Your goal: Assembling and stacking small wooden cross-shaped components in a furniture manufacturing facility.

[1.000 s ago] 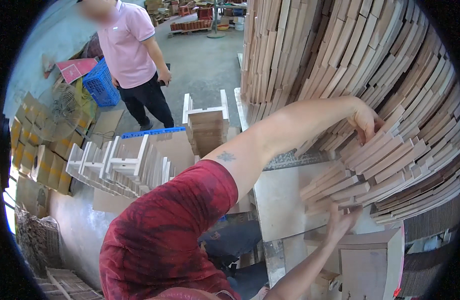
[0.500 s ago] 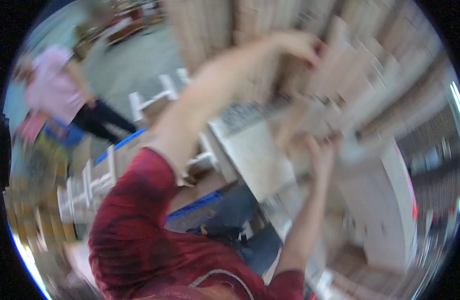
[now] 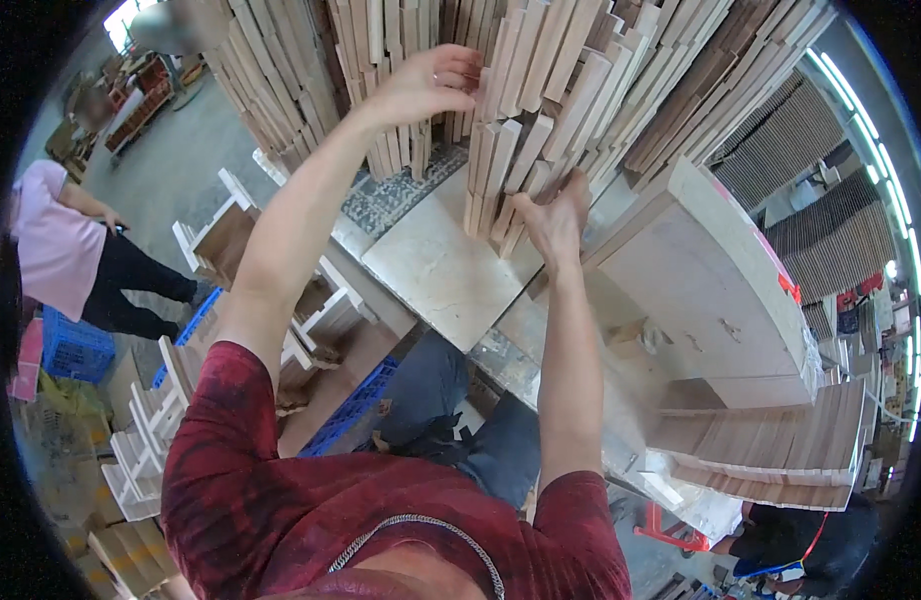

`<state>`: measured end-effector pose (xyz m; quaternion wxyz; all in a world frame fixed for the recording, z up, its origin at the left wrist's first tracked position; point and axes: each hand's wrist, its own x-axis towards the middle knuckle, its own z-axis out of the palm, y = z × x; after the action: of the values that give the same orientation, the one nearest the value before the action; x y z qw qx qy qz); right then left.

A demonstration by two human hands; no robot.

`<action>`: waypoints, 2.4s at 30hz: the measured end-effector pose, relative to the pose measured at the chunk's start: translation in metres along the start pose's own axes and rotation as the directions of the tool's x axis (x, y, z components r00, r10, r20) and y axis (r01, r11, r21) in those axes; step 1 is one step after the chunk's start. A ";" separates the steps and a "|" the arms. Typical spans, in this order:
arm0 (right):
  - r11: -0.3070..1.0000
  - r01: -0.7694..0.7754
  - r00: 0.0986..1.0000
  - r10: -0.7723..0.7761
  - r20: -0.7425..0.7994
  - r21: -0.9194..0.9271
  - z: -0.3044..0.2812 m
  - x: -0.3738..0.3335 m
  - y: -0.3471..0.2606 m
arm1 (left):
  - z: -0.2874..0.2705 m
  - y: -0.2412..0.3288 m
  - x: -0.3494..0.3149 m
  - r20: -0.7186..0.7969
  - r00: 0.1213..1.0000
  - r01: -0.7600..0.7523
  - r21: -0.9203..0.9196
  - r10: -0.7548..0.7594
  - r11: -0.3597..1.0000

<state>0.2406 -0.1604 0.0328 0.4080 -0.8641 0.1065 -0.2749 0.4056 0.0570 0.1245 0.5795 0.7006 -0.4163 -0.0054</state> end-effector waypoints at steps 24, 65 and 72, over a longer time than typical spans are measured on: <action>0.986 0.073 0.996 -0.080 -0.044 -0.147 0.004 0.007 0.012 | 0.024 0.018 -0.025 0.002 0.989 0.146 -0.058 -0.146 0.988; 0.995 -0.033 0.999 0.032 -0.013 -0.094 -0.006 -0.004 -0.008 | 0.119 -0.024 -0.057 -0.449 0.888 0.123 0.028 -0.097 0.992; 0.999 -0.026 0.999 0.025 -0.032 -0.030 -0.002 0.004 0.004 | 0.107 -0.087 -0.076 -0.005 0.959 0.277 -0.202 -0.284 0.940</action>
<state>0.2431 -0.1665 0.0325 0.3965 -0.8644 0.1280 -0.2815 0.3534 0.0139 -0.0173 0.6470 0.6912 -0.2997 -0.1174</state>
